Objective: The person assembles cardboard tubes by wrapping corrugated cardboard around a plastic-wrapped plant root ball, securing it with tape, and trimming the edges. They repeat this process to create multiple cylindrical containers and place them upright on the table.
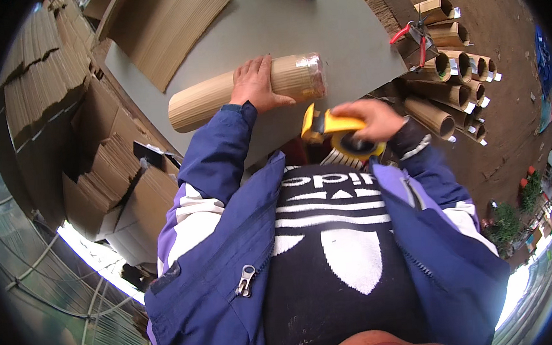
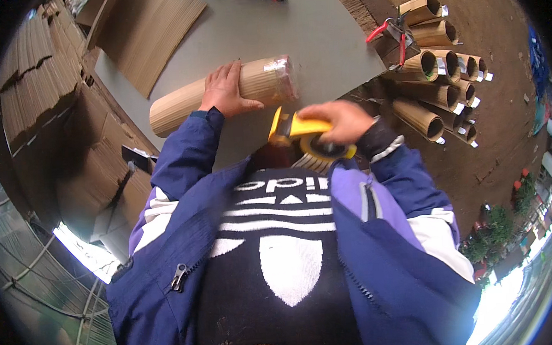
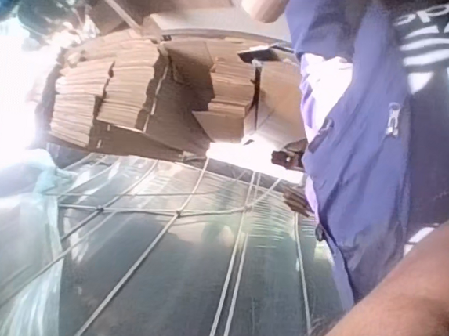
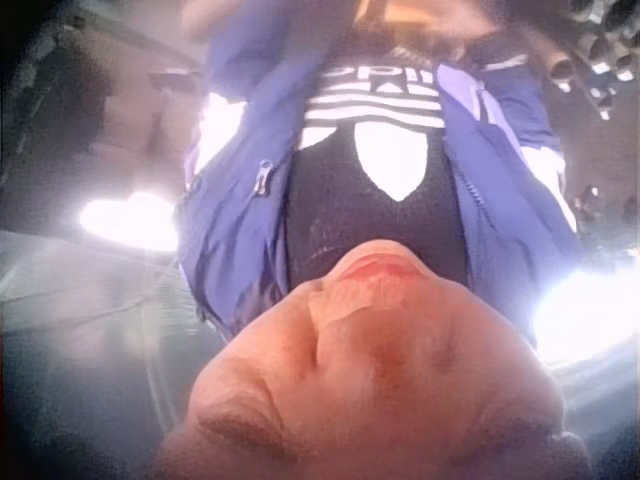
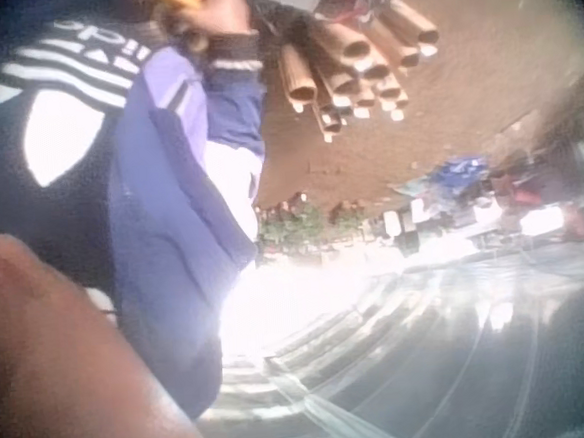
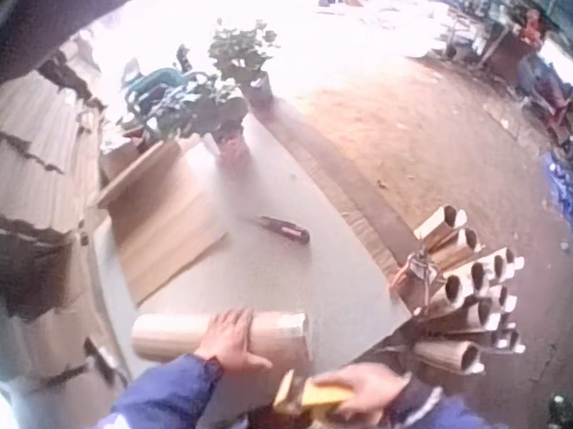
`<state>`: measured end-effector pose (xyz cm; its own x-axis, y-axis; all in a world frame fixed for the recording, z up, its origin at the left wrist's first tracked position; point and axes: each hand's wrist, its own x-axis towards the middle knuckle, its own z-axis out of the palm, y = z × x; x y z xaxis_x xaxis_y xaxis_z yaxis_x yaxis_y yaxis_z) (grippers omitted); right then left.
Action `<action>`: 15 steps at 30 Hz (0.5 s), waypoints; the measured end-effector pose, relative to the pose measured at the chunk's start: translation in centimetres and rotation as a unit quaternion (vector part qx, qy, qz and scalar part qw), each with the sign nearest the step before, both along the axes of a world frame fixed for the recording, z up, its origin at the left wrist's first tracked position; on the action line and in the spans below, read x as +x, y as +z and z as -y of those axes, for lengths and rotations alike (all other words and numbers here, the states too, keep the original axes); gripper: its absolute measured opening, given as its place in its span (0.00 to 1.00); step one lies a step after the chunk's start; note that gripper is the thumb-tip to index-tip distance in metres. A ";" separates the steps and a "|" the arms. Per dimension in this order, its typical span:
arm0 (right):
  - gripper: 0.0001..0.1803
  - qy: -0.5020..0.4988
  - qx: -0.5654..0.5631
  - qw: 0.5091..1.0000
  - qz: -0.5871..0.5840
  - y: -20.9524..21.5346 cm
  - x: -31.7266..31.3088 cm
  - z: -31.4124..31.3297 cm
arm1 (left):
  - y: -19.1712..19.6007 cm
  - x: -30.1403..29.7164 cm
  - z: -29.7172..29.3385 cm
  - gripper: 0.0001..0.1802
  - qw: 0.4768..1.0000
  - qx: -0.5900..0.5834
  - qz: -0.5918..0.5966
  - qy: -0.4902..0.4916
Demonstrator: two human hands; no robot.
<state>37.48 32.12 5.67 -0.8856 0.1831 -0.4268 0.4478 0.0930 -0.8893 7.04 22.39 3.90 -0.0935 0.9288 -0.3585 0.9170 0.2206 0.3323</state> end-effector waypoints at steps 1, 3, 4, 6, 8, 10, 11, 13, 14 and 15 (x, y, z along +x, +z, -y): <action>0.36 -0.020 0.020 0.999 -0.018 1.1 0.4 -1.7 | -0.1 0.3 1.2 0.63 0.999 -0.027 -0.019 0.013; 0.36 -0.128 -0.130 0.981 -0.072 2.7 -1.7 -4.8 | -0.7 1.7 3.6 0.65 0.999 0.008 -0.030 0.027; 0.35 -0.118 -0.054 0.986 -0.105 3.4 -3.7 -6.4 | -1.1 2.5 4.8 0.66 0.998 0.031 -0.035 0.032; 0.31 -0.035 0.210 0.966 -0.149 5.3 -7.9 -8.6 | -1.9 3.8 6.5 0.68 0.996 0.047 -0.044 0.056; 0.29 0.074 0.318 0.944 -0.048 6.6 -12.1 -8.8 | -2.5 4.7 7.7 0.69 0.994 0.064 -0.058 0.073; 0.28 0.299 0.360 0.880 0.075 7.3 -14.6 -8.6 | -2.9 5.2 8.3 0.68 0.991 0.083 -0.066 0.083; 0.27 0.305 0.333 0.886 0.103 7.6 -14.3 -9.1 | -3.0 5.2 8.4 0.68 0.990 0.091 -0.062 0.084; 0.28 0.313 0.327 0.879 0.147 7.5 -12.7 -10.2 | -3.0 5.3 8.5 0.69 0.990 0.094 -0.064 0.084; 0.28 0.310 0.335 0.873 0.171 7.2 -11.4 -11.0 | -2.9 5.3 8.4 0.68 0.989 0.087 -0.077 0.093; 0.29 0.289 0.323 0.890 0.139 6.6 -10.0 -11.3 | -2.7 5.4 8.3 0.68 0.990 0.071 -0.079 0.092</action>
<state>27.51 43.43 12.27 -0.7879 0.0185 -0.6155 0.3544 0.8311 -0.4286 12.49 14.14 1.21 -0.3102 0.9308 -0.1932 0.9085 0.3501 0.2281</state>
